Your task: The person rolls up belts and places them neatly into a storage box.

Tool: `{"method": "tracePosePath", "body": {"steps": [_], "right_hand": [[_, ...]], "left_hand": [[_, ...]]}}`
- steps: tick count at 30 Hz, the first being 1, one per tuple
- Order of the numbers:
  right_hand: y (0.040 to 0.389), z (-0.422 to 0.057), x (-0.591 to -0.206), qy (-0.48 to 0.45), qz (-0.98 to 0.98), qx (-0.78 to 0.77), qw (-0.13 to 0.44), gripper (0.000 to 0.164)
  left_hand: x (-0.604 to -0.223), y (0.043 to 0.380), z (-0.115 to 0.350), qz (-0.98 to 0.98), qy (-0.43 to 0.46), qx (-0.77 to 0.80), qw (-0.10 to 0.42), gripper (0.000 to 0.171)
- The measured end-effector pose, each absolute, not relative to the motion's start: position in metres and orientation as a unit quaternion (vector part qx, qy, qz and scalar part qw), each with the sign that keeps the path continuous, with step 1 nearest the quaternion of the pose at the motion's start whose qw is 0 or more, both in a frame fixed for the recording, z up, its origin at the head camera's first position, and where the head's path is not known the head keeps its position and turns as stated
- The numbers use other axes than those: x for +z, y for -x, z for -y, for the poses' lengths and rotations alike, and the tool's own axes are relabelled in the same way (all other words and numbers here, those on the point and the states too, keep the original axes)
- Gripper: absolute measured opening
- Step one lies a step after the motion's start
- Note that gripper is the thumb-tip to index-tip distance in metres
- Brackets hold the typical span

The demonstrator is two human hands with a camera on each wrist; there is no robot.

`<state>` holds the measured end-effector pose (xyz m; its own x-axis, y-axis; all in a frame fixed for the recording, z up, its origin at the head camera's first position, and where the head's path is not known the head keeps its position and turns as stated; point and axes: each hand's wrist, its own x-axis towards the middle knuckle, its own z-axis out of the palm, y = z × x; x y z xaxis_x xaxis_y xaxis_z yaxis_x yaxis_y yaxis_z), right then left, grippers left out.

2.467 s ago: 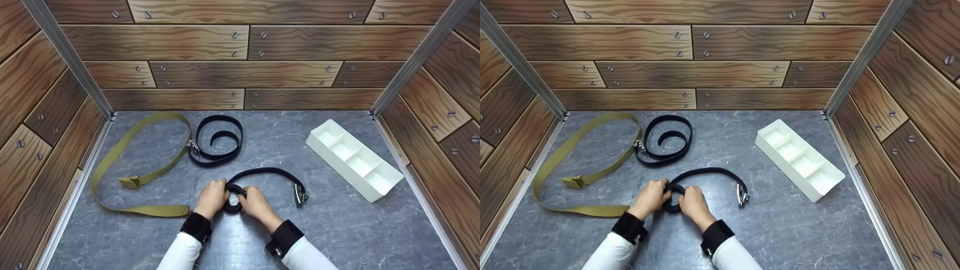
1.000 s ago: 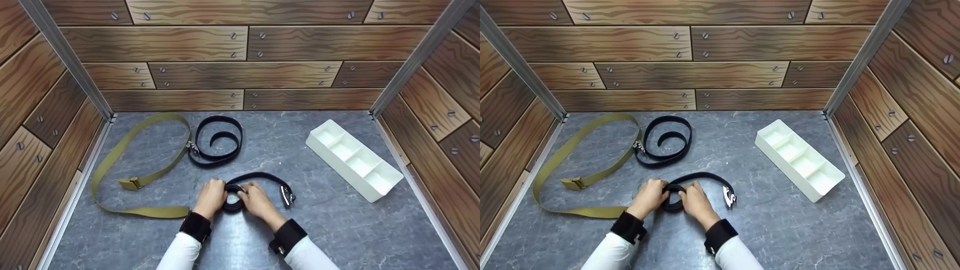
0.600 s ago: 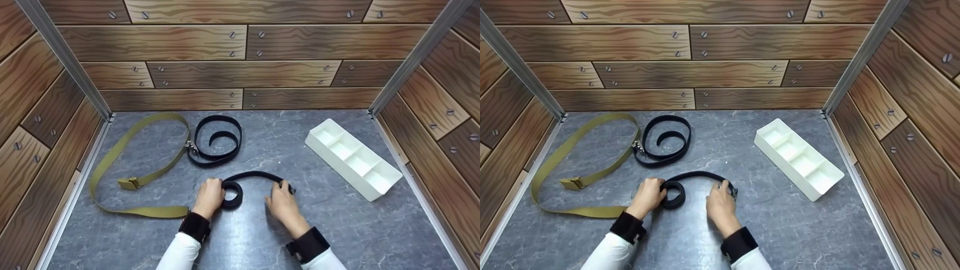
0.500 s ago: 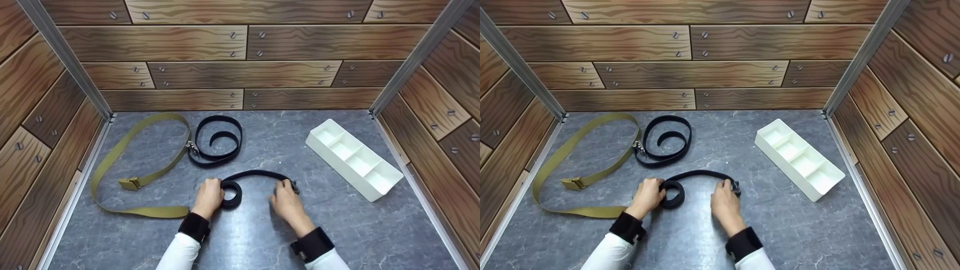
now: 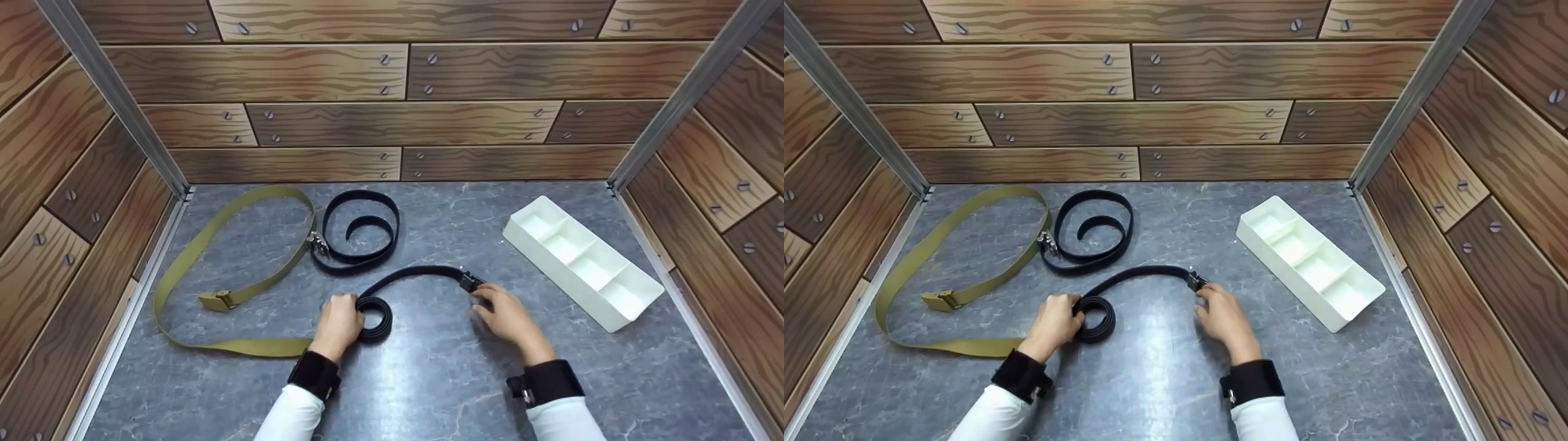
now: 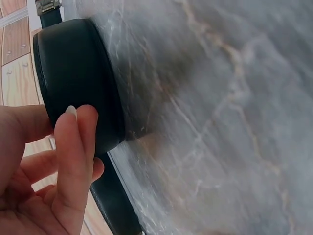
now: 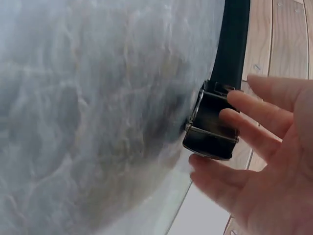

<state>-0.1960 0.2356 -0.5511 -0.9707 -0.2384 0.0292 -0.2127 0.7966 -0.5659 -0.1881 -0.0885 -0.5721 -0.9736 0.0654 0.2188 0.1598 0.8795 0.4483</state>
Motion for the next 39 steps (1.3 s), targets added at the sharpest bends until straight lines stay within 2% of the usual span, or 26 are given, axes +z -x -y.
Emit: {"method": "tracePosePath", "body": {"steps": [3, 7, 10, 12, 18, 21, 27, 32, 39], "right_hand": [[0.192, -0.229, -0.545, 0.114, -0.958, -0.262, 0.010, 0.029], [0.184, -0.205, -0.540, 0.094, -0.961, -0.249, -0.071, 0.023], [0.180, -0.180, -0.541, 0.097, -0.945, -0.299, -0.093, 0.020], [0.178, -0.163, -0.545, 0.110, -0.930, -0.345, -0.060, 0.023], [0.178, -0.117, -0.560, 0.089, -0.872, -0.469, 0.111, 0.046], [0.181, -0.099, -0.567, 0.072, -0.855, -0.490, 0.152, 0.050], [0.184, -0.082, -0.574, 0.079, -0.871, -0.470, 0.122, 0.040], [0.189, -0.085, -0.573, 0.101, -0.896, -0.421, 0.098, 0.041], [0.192, -0.090, -0.572, 0.153, -0.911, -0.371, 0.094, 0.039]], "left_hand": [[-0.573, 0.187, 0.086, 0.967, 0.053, -0.234, 0.090, 0.009], [-0.573, 0.186, 0.080, 0.969, 0.049, -0.231, 0.078, 0.014], [-0.572, 0.188, 0.076, 0.970, 0.042, -0.229, 0.070, 0.016], [-0.571, 0.189, 0.075, 0.970, 0.038, -0.230, 0.067, 0.018], [-0.572, 0.187, 0.070, 0.965, 0.022, -0.254, 0.058, 0.023], [-0.574, 0.186, 0.072, 0.963, 0.028, -0.261, 0.061, 0.026], [-0.572, 0.185, 0.078, 0.966, 0.042, -0.250, 0.056, 0.026], [-0.569, 0.186, 0.079, 0.969, 0.061, -0.231, 0.064, 0.016], [-0.569, 0.186, 0.075, 0.974, 0.084, -0.198, 0.065, 0.016]]}}
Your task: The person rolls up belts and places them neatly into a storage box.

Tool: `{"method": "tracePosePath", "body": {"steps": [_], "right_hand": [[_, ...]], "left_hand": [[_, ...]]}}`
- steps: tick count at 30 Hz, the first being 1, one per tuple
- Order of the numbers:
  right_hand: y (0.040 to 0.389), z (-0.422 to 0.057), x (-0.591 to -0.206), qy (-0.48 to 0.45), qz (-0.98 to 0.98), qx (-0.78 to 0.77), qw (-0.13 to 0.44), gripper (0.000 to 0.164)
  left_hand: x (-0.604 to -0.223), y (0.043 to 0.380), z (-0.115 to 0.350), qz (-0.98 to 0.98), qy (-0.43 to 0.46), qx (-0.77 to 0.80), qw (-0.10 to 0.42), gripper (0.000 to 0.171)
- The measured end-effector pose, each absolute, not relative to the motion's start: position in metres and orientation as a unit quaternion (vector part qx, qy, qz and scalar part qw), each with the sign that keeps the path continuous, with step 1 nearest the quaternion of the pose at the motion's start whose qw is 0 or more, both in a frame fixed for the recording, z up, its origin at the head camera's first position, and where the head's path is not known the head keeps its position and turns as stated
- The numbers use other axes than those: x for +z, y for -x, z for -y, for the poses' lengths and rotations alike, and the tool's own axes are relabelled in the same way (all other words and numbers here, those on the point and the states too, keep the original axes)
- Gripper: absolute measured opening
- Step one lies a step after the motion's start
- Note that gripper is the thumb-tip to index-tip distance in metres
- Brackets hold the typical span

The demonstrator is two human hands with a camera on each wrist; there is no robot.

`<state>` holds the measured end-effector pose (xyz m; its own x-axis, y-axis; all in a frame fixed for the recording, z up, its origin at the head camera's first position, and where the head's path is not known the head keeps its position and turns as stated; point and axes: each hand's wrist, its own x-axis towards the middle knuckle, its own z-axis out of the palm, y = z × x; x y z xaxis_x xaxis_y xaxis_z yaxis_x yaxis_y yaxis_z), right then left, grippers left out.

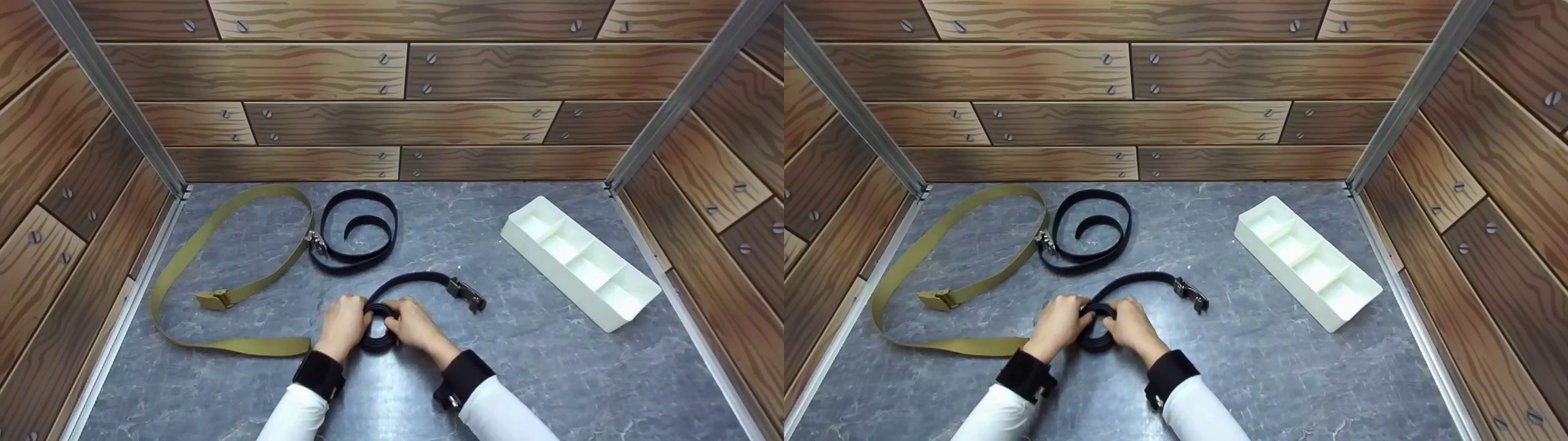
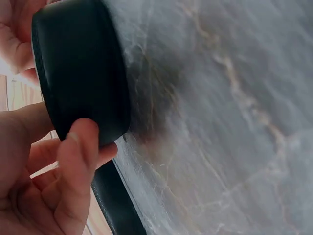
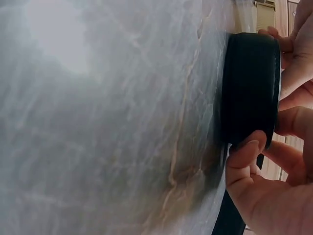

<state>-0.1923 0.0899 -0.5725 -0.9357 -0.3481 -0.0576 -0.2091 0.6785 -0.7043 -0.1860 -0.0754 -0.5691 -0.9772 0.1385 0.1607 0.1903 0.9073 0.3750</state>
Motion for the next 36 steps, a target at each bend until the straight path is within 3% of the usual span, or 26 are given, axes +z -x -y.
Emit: {"method": "tracePosePath", "body": {"steps": [9, 15, 20, 30, 36], "right_hand": [[0.183, -0.098, -0.567, 0.087, -0.896, -0.410, 0.150, 0.032], [0.183, -0.105, -0.568, 0.126, -0.914, -0.367, 0.119, 0.034], [0.186, -0.106, -0.569, 0.153, -0.917, -0.350, 0.111, 0.039], [0.185, -0.104, -0.562, 0.082, -0.921, -0.352, 0.143, 0.025], [0.186, -0.101, -0.562, 0.097, -0.929, -0.329, 0.141, 0.036]], "left_hand": [[-0.570, 0.185, 0.068, 0.980, 0.068, -0.182, 0.048, 0.018], [-0.569, 0.184, 0.064, 0.979, 0.077, -0.189, 0.012, 0.020], [-0.566, 0.185, 0.061, 0.979, 0.076, -0.191, 0.016, 0.023], [-0.567, 0.188, 0.064, 0.974, 0.076, -0.213, 0.024, 0.022], [-0.568, 0.190, 0.067, 0.965, 0.109, -0.238, 0.003, 0.020]]}}
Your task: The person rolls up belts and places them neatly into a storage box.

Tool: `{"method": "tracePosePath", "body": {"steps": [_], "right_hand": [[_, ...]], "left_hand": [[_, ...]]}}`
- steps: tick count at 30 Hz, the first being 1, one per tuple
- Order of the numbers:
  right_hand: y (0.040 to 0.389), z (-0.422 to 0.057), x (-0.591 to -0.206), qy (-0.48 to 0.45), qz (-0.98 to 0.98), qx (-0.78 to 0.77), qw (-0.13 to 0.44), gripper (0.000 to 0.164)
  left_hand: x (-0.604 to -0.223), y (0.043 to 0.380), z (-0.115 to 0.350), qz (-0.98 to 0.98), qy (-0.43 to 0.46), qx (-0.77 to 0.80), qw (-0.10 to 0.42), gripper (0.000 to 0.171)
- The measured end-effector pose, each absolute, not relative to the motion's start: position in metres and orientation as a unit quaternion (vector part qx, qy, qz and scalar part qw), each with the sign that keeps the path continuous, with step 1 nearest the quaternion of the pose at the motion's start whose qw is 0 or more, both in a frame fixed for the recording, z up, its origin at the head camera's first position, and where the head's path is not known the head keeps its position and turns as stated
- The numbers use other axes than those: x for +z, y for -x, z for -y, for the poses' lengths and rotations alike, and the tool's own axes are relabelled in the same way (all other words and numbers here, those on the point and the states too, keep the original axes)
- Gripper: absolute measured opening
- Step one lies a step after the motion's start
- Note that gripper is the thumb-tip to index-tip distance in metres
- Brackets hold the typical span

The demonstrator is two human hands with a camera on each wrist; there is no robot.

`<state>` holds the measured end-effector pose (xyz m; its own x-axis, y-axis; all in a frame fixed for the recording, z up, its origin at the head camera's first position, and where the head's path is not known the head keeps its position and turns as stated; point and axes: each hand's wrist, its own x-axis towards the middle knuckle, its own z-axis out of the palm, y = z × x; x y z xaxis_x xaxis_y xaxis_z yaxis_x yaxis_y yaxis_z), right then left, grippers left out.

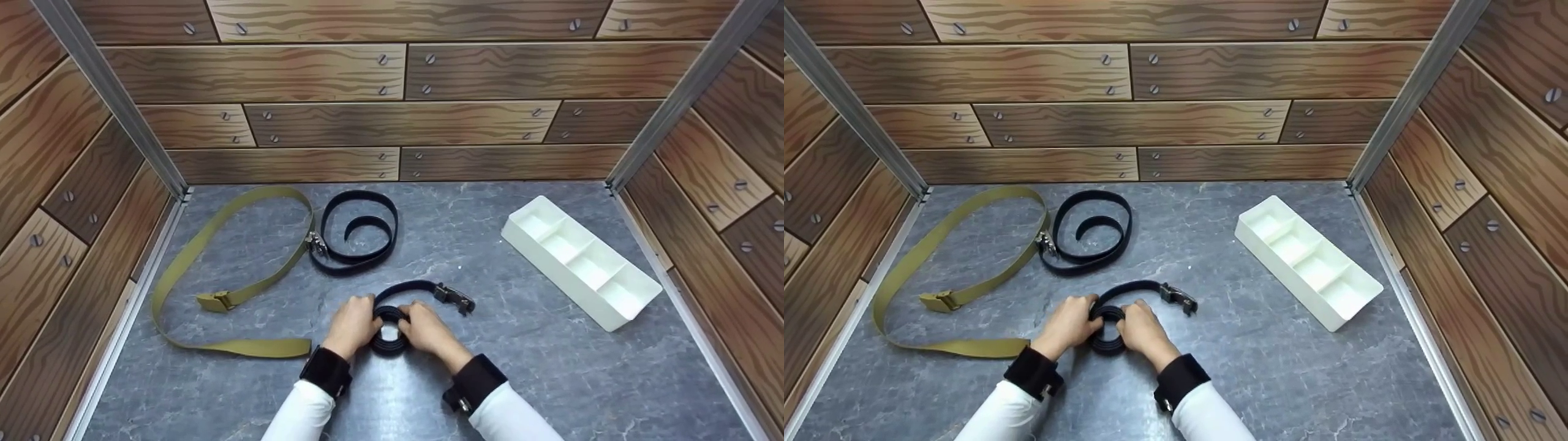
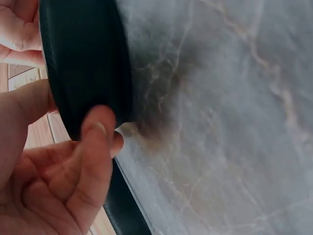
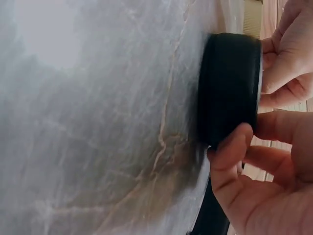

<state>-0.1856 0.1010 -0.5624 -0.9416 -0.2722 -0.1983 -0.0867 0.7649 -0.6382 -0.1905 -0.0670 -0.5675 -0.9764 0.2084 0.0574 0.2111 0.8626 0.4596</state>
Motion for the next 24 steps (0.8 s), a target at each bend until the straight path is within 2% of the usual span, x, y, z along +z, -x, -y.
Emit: {"method": "tracePosePath", "body": {"steps": [5, 15, 19, 24], "right_hand": [[0.1850, -0.1024, -0.5658, 0.110, -0.928, -0.337, 0.116, 0.038], [0.1786, -0.1030, -0.5641, 0.073, -0.913, -0.377, 0.136, 0.022], [0.1825, -0.1026, -0.5646, 0.090, -0.921, -0.362, 0.115, 0.018], [0.1871, -0.1012, -0.5676, 0.120, -0.932, -0.329, 0.091, 0.026]], "left_hand": [[-0.5698, 0.1910, 0.0663, 0.960, 0.131, -0.248, 0.014, 0.016], [-0.5712, 0.1924, 0.0650, 0.960, 0.111, -0.257, 0.017, 0.019], [-0.5705, 0.1919, 0.0630, 0.965, 0.110, -0.239, 0.017, 0.022], [-0.5724, 0.1909, 0.0629, 0.970, 0.117, -0.211, 0.017, 0.023]]}}
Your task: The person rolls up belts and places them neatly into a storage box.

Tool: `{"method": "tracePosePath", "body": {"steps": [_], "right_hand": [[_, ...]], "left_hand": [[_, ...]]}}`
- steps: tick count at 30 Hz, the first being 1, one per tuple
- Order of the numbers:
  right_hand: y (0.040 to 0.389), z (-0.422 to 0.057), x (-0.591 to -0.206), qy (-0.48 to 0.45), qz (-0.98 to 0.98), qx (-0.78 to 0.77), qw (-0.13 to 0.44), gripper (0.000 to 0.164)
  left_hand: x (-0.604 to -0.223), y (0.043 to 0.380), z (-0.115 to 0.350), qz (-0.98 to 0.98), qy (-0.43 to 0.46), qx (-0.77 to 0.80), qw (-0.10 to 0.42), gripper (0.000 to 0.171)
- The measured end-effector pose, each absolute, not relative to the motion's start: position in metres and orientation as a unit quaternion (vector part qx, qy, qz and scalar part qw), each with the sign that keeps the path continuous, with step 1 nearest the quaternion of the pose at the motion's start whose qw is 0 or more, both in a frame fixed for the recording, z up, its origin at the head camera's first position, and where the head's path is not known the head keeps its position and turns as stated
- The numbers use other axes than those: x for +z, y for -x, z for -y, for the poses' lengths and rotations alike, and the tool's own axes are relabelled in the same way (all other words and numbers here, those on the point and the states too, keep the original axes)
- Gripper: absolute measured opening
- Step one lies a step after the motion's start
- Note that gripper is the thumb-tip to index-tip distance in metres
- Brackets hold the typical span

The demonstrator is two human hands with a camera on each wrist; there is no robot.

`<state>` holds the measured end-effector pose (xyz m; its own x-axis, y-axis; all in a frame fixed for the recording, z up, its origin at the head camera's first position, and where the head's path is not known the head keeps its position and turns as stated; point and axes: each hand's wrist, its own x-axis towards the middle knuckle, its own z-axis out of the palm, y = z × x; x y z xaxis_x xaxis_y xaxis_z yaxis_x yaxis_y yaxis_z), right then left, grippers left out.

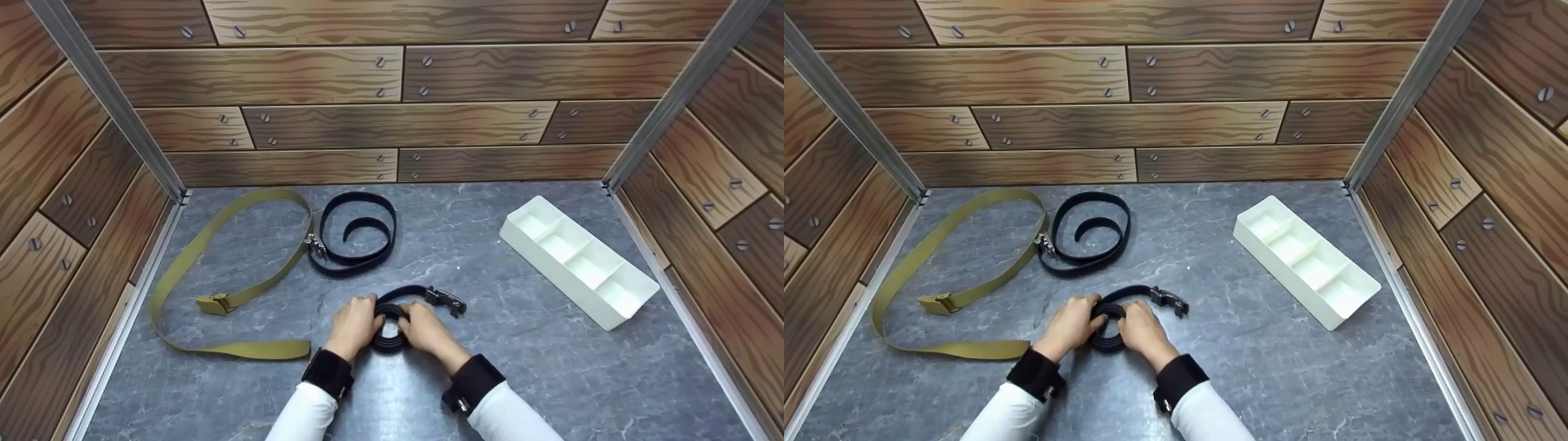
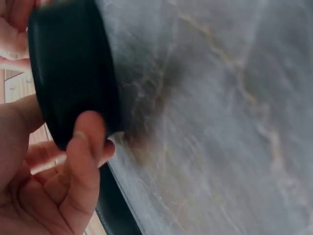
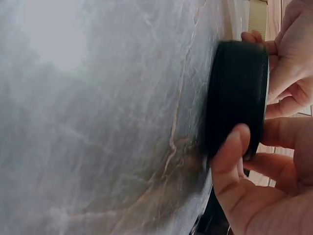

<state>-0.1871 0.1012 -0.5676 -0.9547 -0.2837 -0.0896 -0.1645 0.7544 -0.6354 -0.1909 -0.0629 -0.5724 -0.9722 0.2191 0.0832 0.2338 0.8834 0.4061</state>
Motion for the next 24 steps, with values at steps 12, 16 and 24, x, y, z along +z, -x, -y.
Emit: {"method": "tracePosePath", "body": {"steps": [12, 16, 24], "right_hand": [[0.1821, -0.1027, -0.5701, 0.086, -0.937, -0.331, 0.068, 0.024], [0.1833, -0.1020, -0.5698, 0.122, -0.945, -0.298, 0.062, 0.017], [0.1856, -0.1063, -0.5723, 0.155, -0.940, -0.302, 0.044, 0.030]], "left_hand": [[-0.5715, 0.1896, 0.0644, 0.971, 0.118, -0.207, 0.016, 0.022], [-0.5692, 0.1907, 0.0635, 0.971, 0.125, -0.206, 0.003, 0.023], [-0.5756, 0.1904, 0.0628, 0.964, 0.156, -0.214, 0.030, 0.018]]}}
